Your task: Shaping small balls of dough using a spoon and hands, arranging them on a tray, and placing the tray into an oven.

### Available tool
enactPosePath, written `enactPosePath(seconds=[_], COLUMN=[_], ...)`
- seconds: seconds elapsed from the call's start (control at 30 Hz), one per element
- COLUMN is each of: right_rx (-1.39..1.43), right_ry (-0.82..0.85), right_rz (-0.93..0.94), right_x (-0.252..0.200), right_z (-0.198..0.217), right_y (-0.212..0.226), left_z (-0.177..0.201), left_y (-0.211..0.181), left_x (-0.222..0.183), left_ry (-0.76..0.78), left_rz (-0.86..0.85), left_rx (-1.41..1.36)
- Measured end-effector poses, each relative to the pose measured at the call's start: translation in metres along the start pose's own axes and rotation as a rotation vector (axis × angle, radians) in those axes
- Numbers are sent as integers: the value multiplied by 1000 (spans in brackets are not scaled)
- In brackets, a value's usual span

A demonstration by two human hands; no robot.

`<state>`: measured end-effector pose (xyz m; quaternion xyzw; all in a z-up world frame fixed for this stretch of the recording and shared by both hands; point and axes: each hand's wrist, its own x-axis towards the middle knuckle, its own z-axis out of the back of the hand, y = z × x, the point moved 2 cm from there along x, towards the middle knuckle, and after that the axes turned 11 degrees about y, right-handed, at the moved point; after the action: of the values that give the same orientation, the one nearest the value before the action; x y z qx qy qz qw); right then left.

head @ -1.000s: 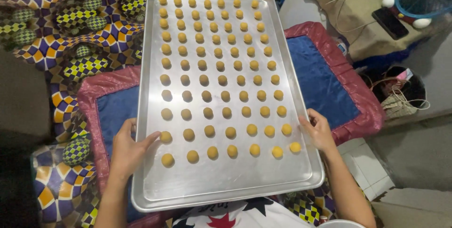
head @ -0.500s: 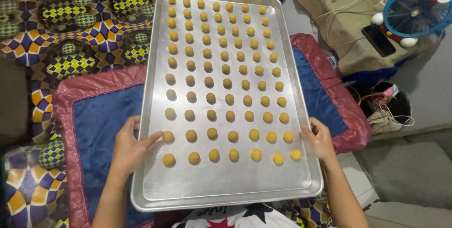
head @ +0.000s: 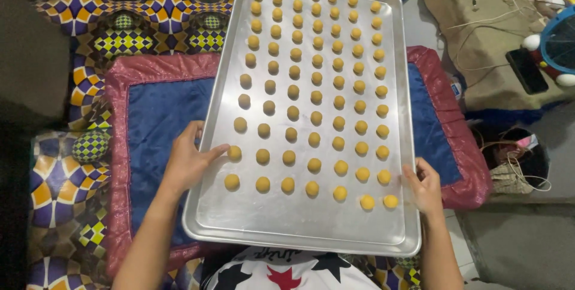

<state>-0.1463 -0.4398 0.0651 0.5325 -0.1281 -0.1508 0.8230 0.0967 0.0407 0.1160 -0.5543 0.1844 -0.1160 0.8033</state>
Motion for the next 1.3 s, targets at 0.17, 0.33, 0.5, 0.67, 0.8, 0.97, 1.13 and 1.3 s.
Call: enactPosePath(seconds=[0.17, 0.33, 0.5, 0.67, 0.8, 0.97, 1.13, 1.3], right_rx=[-39, -21, -28, -11, 32, 65, 86, 94], right_ry=[29, 42, 32, 18, -1, -30, -19, -6], right_rz=[3, -2, -6, -1, -1, -31, -39, -25], right_x=[2, 8, 8, -1, -17, -46, -54, -45], right_z=[1, -6, -25, -58, -95, -132, -149, -165], right_y=[-6, 0, 10, 29, 53, 56, 69, 81], left_z=[7, 15, 34, 69, 103, 148, 168, 182], left_y=[4, 5, 7, 3, 3, 5, -2, 1], left_x=[-9, -13, -17, -22, -36, -51, -61, -63], left_ry=[-1, -17, -18, -3, 4, 23, 24, 6], left_rz=[-17, -46, -42, -18, -59, 35, 12, 22], left_rx=[-5, -4, 0, 38, 93, 121, 111, 88])
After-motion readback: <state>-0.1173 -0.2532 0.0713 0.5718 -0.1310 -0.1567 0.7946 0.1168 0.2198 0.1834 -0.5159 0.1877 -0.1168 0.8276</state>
